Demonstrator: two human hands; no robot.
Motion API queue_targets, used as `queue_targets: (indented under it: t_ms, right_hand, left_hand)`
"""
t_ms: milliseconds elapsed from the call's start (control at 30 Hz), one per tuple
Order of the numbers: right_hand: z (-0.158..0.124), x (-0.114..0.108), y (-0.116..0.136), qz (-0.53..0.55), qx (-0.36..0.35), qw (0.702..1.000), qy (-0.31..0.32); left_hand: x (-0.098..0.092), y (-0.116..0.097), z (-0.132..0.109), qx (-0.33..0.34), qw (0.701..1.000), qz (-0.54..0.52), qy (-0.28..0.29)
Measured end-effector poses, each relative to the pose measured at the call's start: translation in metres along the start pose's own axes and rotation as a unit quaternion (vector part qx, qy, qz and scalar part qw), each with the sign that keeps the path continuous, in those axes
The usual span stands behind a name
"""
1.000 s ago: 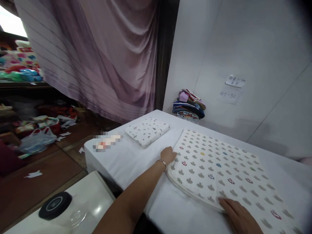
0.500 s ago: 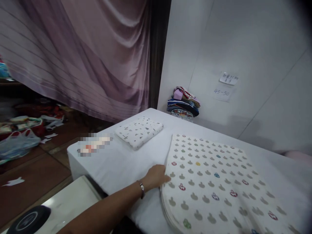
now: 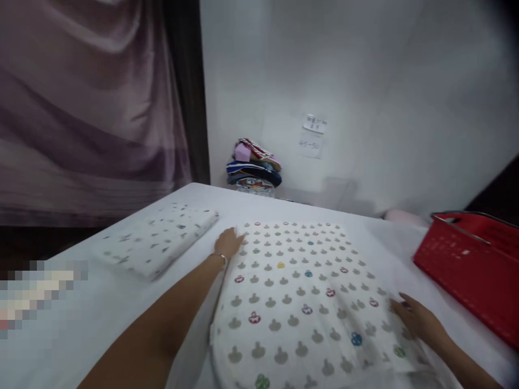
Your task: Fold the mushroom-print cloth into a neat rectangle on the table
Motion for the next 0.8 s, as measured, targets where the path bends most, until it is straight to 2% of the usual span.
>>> queue_targets:
  t_ms: [133,267,433,567,633,700,733,800]
  right_hand:
    - [0.016,0.009,0.025,0.035,0.049,0.997,0.048]
    - [0.029,0.017,0.028,0.063,0.099,0.99,0.078]
    - [0.025,0.017,0.036,0.094,0.08,0.985,0.124]
    - [0.03,0.015,0.036,0.099,0.09,0.984,0.117]
    - [0.054,0.014,0.034,0.069,0.066,0.99,0.099]
    - [0.094,0.008,0.033,0.024,0.015,0.997,0.065]
    - [0.119,0.001,0.033,0.001,-0.018,0.999,0.035]
    - [0.17,-0.017,0.034,-0.029,-0.071,0.995,-0.064]
  left_hand:
    - [0.012,-0.01,0.041,0.02,0.999,0.021,0.019]
    - [0.021,-0.023,0.064,0.053,0.996,0.049,0.06]
    - [0.024,-0.036,0.086,0.064,0.993,0.069,0.074]
    - [0.024,-0.037,0.099,0.049,0.993,0.054,0.09]
    - [0.023,-0.034,0.101,0.041,0.994,0.047,0.091]
    - [0.021,-0.028,0.102,0.032,0.994,0.044,0.089]
    - [0.02,-0.025,0.102,0.028,0.995,0.044,0.088]
    - [0.02,-0.02,0.1,0.02,0.995,0.045,0.085]
Point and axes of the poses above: each hand's wrist, its own z-axis towards the middle knuckle, its own x-axis out of the palm, y = z × x, the point moved 5 cm from there along z, towards the middle knuckle, and after that the axes turned 4 degrees about -z, right-handed, at the moved point
